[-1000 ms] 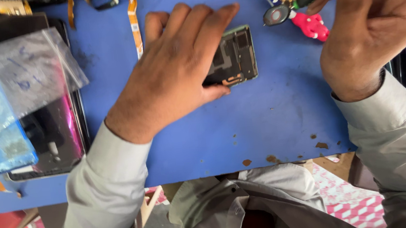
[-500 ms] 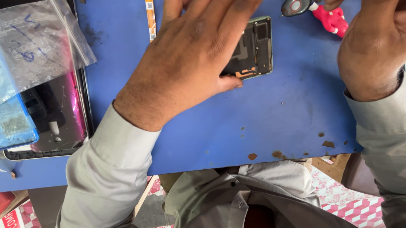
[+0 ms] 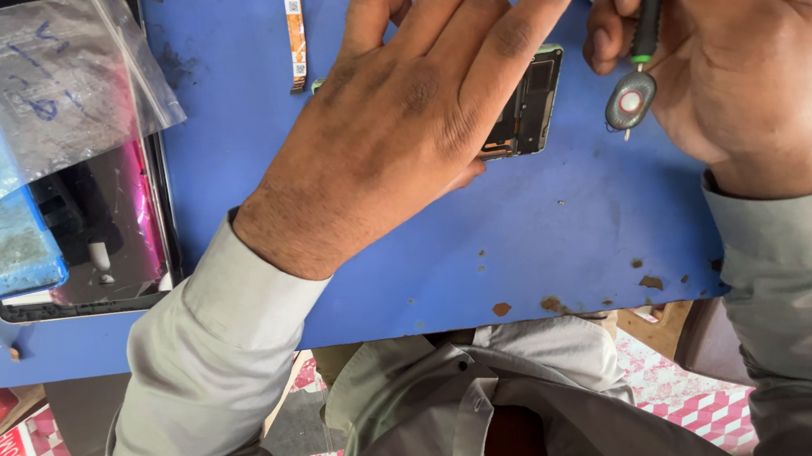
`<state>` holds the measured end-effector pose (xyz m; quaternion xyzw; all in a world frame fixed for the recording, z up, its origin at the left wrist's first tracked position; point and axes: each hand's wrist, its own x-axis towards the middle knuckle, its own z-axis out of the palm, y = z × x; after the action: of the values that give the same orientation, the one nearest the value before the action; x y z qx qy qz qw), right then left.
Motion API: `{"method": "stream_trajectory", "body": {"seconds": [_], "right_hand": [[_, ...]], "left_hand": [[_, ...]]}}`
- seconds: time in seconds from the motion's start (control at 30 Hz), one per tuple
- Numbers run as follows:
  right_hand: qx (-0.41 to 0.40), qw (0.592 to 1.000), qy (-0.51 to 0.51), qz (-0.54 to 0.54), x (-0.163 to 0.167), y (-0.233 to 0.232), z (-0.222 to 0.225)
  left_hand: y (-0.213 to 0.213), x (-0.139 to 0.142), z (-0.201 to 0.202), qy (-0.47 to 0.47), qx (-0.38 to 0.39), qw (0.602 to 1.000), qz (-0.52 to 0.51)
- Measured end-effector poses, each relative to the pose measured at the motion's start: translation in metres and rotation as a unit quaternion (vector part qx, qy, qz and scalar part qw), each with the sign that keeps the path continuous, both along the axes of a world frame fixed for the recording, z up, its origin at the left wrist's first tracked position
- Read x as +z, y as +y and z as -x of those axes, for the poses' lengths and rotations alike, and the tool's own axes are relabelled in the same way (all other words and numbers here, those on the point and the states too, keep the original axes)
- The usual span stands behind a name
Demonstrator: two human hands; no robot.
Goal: The person uses a green-handled precision screwdriver to scrape adhesive residue from the interior frame of a disassembled smartphone. After scraping, the person uses a toothbrush to brush away debris from the frame.
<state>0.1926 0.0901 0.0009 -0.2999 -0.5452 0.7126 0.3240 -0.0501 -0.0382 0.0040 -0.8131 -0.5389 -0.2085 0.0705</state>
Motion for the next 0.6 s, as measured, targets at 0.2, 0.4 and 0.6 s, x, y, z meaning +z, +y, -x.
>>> {"method": "stream_trajectory", "body": {"seconds": [0.2, 0.4, 0.6], "right_hand": [[0.027, 0.998, -0.014, -0.048, -0.004, 0.006, 0.002], [0.013, 0.987, -0.098, -0.125, -0.004, 0.006, 0.008], [0.031, 0.979, -0.11, -0.171, 0.004, 0.004, 0.016]], "left_hand": [[-0.005, -0.004, 0.001, -0.014, -0.005, 1.0, -0.011], [-0.004, 0.002, 0.0, -0.041, -0.016, 0.999, 0.003], [-0.002, 0.008, -0.003, -0.076, -0.032, 0.996, 0.033]]}}
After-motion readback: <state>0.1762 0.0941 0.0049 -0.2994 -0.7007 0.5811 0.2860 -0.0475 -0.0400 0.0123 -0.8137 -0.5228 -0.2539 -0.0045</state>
